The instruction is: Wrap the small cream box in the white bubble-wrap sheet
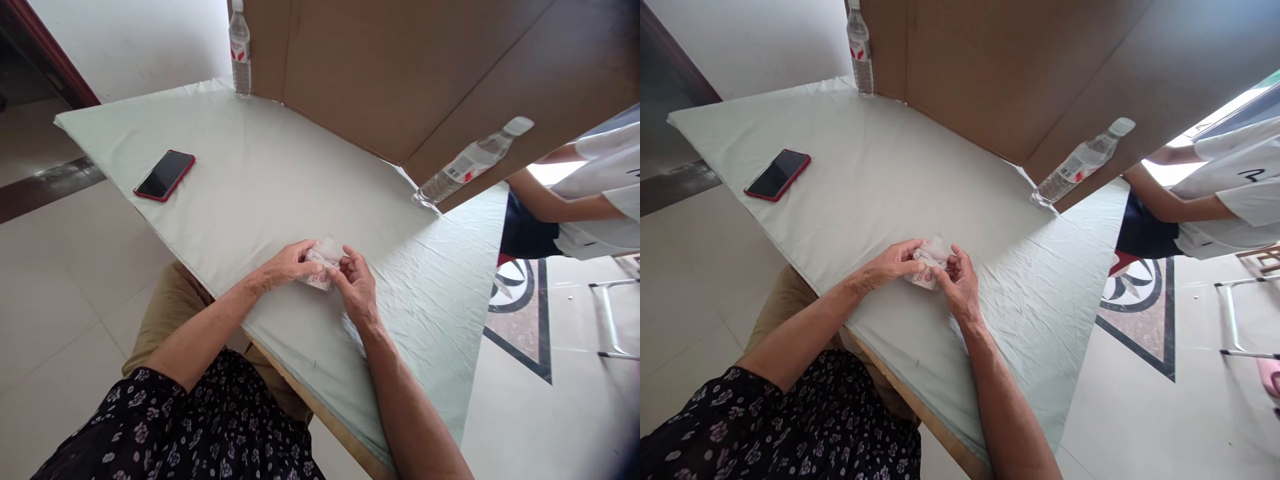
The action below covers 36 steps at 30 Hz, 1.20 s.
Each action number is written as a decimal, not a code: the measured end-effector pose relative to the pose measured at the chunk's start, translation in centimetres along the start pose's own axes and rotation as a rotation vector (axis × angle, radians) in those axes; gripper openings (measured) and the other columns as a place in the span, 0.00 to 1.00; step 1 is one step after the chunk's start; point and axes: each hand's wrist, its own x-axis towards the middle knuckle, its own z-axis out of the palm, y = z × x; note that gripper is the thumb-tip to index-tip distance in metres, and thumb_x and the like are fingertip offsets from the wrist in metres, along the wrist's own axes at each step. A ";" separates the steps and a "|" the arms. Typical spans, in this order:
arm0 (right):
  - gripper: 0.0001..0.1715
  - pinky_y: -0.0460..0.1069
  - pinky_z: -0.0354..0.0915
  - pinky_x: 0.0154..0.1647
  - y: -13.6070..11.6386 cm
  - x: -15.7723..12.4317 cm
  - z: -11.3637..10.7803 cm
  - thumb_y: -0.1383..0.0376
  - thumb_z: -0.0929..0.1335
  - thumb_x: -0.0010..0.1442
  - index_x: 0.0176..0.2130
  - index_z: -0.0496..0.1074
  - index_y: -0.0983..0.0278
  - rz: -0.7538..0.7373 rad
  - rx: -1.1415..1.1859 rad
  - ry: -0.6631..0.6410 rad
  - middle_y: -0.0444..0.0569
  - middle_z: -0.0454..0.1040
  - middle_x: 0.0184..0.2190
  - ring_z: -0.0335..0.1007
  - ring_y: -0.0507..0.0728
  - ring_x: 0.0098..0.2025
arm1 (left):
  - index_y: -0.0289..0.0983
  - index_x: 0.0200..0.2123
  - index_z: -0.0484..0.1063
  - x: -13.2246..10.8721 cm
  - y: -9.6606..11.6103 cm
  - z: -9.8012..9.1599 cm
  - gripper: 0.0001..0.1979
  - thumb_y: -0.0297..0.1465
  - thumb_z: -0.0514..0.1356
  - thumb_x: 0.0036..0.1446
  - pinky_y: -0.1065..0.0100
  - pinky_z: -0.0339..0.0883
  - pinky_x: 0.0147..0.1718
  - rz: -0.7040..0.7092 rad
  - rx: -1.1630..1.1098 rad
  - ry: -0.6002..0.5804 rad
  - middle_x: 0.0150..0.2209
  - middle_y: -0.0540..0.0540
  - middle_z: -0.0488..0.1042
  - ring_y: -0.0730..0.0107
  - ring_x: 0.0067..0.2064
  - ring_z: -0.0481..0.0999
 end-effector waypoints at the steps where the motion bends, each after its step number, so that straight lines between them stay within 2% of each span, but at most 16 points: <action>1: 0.41 0.56 0.73 0.47 0.0 0.0 0.0 0.49 0.76 0.53 0.60 0.64 0.57 0.009 0.003 0.007 0.52 0.77 0.47 0.76 0.60 0.47 | 0.31 0.56 0.70 0.0 0.1 0.0 0.27 0.32 0.64 0.52 0.68 0.68 0.42 -0.006 -0.023 -0.002 0.44 0.42 0.78 0.64 0.44 0.76; 4: 0.41 0.56 0.72 0.47 -0.1 -0.2 -0.2 0.49 0.76 0.52 0.60 0.65 0.58 0.034 -0.015 0.013 0.51 0.77 0.46 0.76 0.59 0.46 | 0.32 0.56 0.70 0.0 0.2 -0.2 0.28 0.31 0.64 0.51 0.68 0.67 0.43 -0.033 -0.040 0.026 0.46 0.40 0.78 0.63 0.45 0.77; 8: 0.33 0.57 0.70 0.50 -0.3 0.3 -0.8 0.48 0.73 0.56 0.55 0.72 0.60 0.048 -0.053 0.032 0.50 0.78 0.44 0.75 0.59 0.45 | 0.31 0.57 0.70 0.2 0.2 -0.2 0.29 0.30 0.64 0.50 0.67 0.67 0.42 -0.073 -0.041 0.027 0.45 0.40 0.79 0.64 0.42 0.77; 13: 0.27 0.59 0.71 0.49 -1.1 3.1 -0.6 0.48 0.73 0.55 0.48 0.75 0.61 0.077 -0.001 -0.016 0.51 0.81 0.41 0.77 0.60 0.44 | 0.30 0.57 0.70 0.3 0.0 -0.3 0.30 0.30 0.65 0.49 0.66 0.67 0.45 -0.066 -0.039 0.009 0.47 0.38 0.79 0.64 0.44 0.78; 18: 0.19 0.56 0.71 0.45 -2.3 5.4 0.2 0.54 0.75 0.51 0.41 0.77 0.61 -0.049 -0.053 0.052 0.46 0.79 0.34 0.75 0.56 0.37 | 0.32 0.58 0.69 0.5 -0.6 -0.6 0.30 0.30 0.66 0.50 0.63 0.68 0.49 -0.068 -0.028 0.032 0.49 0.39 0.79 0.60 0.49 0.78; 22: 0.09 0.54 0.69 0.44 -3.4 4.0 0.8 0.58 0.73 0.55 0.36 0.77 0.60 -0.193 -0.217 0.147 0.45 0.79 0.32 0.73 0.56 0.35 | 0.32 0.58 0.69 0.7 -0.9 -0.8 0.30 0.34 0.68 0.52 0.60 0.69 0.51 -0.070 -0.042 0.079 0.52 0.37 0.77 0.58 0.50 0.77; 26: 0.05 0.55 0.69 0.45 -3.8 1.4 1.3 0.60 0.72 0.58 0.34 0.77 0.58 -0.307 -0.400 0.197 0.44 0.80 0.31 0.75 0.57 0.36 | 0.31 0.54 0.71 0.9 -1.0 -0.9 0.27 0.37 0.67 0.54 0.63 0.68 0.48 -0.088 -0.054 0.149 0.48 0.39 0.78 0.64 0.46 0.77; 30: 0.06 0.58 0.67 0.49 -3.2 -0.1 1.5 0.60 0.69 0.63 0.33 0.76 0.56 -0.454 -0.558 0.181 0.45 0.81 0.33 0.76 0.60 0.40 | 0.31 0.50 0.72 0.9 -0.9 -0.6 0.22 0.37 0.65 0.55 0.68 0.68 0.43 -0.095 -0.065 0.148 0.40 0.44 0.79 0.72 0.39 0.76; 33: 0.08 0.61 0.64 0.54 -2.4 -0.5 1.3 0.62 0.68 0.64 0.33 0.77 0.54 -0.574 -0.671 0.141 0.45 0.83 0.35 0.78 0.61 0.44 | 0.32 0.46 0.73 0.7 -0.6 -0.2 0.18 0.37 0.64 0.56 0.70 0.67 0.41 -0.048 -0.004 0.156 0.37 0.46 0.78 0.73 0.37 0.75; 36: 0.06 0.62 0.62 0.54 -2.0 -1.0 0.8 0.62 0.69 0.62 0.34 0.77 0.54 -0.637 -0.743 0.081 0.44 0.84 0.38 0.78 0.63 0.49 | 0.32 0.42 0.74 0.5 -0.5 0.2 0.16 0.38 0.62 0.56 0.70 0.66 0.38 -0.007 0.061 0.173 0.33 0.48 0.76 0.74 0.34 0.73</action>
